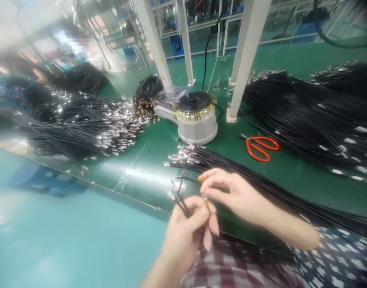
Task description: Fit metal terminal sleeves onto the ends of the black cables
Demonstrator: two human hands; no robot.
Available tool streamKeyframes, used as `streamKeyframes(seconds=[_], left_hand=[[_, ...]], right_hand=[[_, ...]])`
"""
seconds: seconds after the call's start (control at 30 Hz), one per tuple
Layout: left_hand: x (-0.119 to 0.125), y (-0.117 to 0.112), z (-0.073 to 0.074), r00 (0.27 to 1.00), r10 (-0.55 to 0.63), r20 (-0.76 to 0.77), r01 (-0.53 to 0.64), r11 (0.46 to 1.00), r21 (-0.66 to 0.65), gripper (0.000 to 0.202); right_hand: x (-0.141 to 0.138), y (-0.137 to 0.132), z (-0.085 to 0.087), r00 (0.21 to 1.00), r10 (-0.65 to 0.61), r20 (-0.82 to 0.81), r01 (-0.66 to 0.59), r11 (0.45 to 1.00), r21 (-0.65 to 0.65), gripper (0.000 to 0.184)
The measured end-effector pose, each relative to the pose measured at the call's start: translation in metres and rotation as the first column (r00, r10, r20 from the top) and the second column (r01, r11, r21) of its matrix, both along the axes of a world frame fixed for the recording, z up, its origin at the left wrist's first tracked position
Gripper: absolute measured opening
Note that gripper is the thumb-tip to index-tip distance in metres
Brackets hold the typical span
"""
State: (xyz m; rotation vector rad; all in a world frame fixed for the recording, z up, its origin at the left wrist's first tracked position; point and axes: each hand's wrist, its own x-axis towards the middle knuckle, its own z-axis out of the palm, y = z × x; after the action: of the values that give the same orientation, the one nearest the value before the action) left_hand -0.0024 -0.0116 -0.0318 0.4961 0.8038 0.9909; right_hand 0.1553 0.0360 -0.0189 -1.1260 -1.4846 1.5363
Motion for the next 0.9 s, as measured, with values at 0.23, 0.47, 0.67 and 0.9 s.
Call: streamKeyframes(seconds=[0.23, 0.47, 0.67, 0.9], left_hand=[[0.004, -0.001, 0.012, 0.989, 0.059, -0.132, -0.060, 0.998, -0.005, 0.027], [0.000, -0.002, 0.012, 0.986, -0.077, -0.149, 0.082, 0.996, 0.027, 0.022], [0.001, -0.003, 0.007, 0.974, -0.041, -0.222, 0.050, 0.998, 0.035, 0.022], [-0.001, -0.001, 0.004, 0.948, -0.098, -0.302, 0.131, 0.987, 0.091, 0.027]], right_hand=[[-0.001, -0.008, 0.016, 0.998, -0.056, -0.002, 0.056, 0.998, 0.005, 0.017], [-0.003, -0.004, 0.010, 0.987, 0.031, -0.157, -0.044, 0.996, -0.076, 0.020], [-0.006, -0.014, 0.012, 0.996, -0.054, 0.064, 0.052, 0.998, 0.037, 0.020], [-0.010, -0.019, 0.007, 0.973, -0.135, 0.186, 0.111, 0.985, 0.131, 0.022]])
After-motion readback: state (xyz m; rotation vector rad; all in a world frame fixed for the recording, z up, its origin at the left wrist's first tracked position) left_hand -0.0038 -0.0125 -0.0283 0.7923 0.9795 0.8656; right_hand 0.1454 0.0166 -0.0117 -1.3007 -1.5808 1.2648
